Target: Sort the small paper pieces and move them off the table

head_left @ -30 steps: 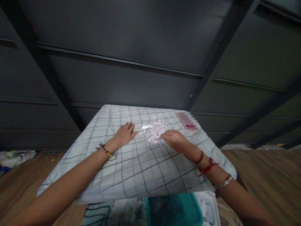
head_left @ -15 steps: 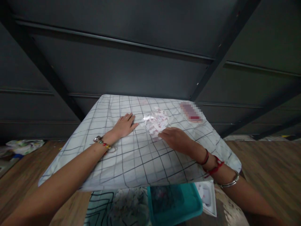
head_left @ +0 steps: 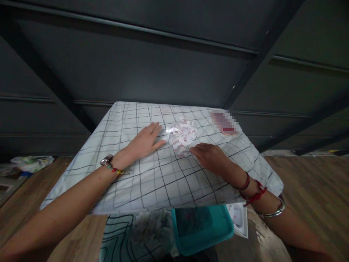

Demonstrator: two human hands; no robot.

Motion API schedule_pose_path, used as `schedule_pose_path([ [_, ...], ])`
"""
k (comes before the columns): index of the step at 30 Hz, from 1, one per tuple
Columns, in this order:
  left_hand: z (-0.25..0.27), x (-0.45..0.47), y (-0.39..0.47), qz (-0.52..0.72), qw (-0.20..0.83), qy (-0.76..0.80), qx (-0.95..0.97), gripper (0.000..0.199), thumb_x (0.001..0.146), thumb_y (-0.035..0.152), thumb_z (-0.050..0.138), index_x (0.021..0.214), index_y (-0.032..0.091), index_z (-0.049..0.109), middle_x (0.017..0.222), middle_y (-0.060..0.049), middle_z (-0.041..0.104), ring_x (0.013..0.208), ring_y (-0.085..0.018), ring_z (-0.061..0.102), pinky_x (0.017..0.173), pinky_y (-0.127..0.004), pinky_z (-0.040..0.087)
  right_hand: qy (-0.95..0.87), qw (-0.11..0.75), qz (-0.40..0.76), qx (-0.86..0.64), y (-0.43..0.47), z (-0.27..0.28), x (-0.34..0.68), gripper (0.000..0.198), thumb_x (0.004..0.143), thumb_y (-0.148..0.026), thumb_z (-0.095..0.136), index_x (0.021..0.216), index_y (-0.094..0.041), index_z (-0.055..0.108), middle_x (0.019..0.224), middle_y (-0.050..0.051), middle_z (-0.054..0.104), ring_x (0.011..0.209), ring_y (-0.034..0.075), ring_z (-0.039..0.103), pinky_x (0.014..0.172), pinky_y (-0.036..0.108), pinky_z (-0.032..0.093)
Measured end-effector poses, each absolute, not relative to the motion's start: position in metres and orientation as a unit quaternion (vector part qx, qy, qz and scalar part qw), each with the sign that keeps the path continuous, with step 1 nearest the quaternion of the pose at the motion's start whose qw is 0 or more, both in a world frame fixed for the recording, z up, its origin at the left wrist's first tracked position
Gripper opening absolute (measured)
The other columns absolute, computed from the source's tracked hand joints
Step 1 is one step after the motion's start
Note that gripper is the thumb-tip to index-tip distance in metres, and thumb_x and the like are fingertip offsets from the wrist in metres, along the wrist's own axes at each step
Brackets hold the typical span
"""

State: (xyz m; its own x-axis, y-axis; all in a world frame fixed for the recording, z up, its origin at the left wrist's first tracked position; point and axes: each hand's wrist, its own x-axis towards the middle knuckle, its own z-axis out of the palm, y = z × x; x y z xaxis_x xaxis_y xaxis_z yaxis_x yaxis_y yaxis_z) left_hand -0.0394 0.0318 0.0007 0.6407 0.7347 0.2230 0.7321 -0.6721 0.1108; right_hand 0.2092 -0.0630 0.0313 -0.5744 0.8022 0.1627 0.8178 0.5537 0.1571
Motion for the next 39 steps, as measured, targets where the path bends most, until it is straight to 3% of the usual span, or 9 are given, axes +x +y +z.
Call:
schedule_pose_path([
  [5,0.004,-0.024,0.009,0.061,0.078,0.310,0.945,0.099,0.075,0.072,0.037,0.141,0.011,-0.004,0.148,-0.014,0.001,0.135,-0.026,0.001,0.107,-0.037,0.012,-0.868,0.014,-0.136,-0.478,-0.055,0.033,0.214,0.021,0.081,-0.007,0.042,0.090,-0.015,0.059,0.077,0.005,0.061,0.070,0.014,0.053,0.059,0.025,0.034],
  [8,-0.001,-0.021,0.004,0.027,0.095,0.310,0.946,0.107,0.071,0.075,0.039,0.140,0.011,-0.010,0.147,-0.014,-0.006,0.134,-0.028,-0.006,0.108,-0.039,0.006,-0.877,0.033,-0.117,-0.465,-0.054,0.032,0.216,0.020,0.084,-0.010,0.041,0.093,-0.015,0.059,0.077,0.004,0.061,0.070,0.013,0.053,0.059,0.024,0.035],
  [22,-0.007,-0.022,0.004,0.009,0.109,0.318,0.942,0.105,0.073,0.074,0.036,0.139,0.009,-0.014,0.146,-0.012,-0.014,0.133,-0.028,-0.011,0.108,-0.039,0.004,-0.862,0.027,-0.118,-0.492,-0.056,0.035,0.222,0.020,0.087,-0.014,0.041,0.092,-0.014,0.060,0.081,0.006,0.064,0.073,0.015,0.057,0.060,0.024,0.038],
  [33,-0.013,-0.023,0.007,0.013,0.111,0.325,0.939,0.108,0.070,0.076,0.036,0.139,0.009,-0.011,0.147,-0.013,-0.011,0.133,-0.028,-0.012,0.108,-0.038,0.006,-0.863,0.048,-0.103,-0.491,-0.055,0.033,0.221,0.021,0.087,-0.013,0.040,0.097,-0.014,0.059,0.086,0.007,0.064,0.077,0.014,0.057,0.063,0.023,0.039],
  [39,-0.015,-0.023,0.008,0.021,0.110,0.322,0.940,0.107,0.070,0.076,0.037,0.139,0.010,-0.012,0.147,-0.014,-0.010,0.133,-0.027,-0.011,0.108,-0.039,0.006,-0.864,0.020,-0.100,-0.494,-0.051,0.035,0.219,0.020,0.085,-0.011,0.041,0.094,-0.013,0.059,0.082,0.006,0.064,0.073,0.014,0.056,0.061,0.024,0.038],
])
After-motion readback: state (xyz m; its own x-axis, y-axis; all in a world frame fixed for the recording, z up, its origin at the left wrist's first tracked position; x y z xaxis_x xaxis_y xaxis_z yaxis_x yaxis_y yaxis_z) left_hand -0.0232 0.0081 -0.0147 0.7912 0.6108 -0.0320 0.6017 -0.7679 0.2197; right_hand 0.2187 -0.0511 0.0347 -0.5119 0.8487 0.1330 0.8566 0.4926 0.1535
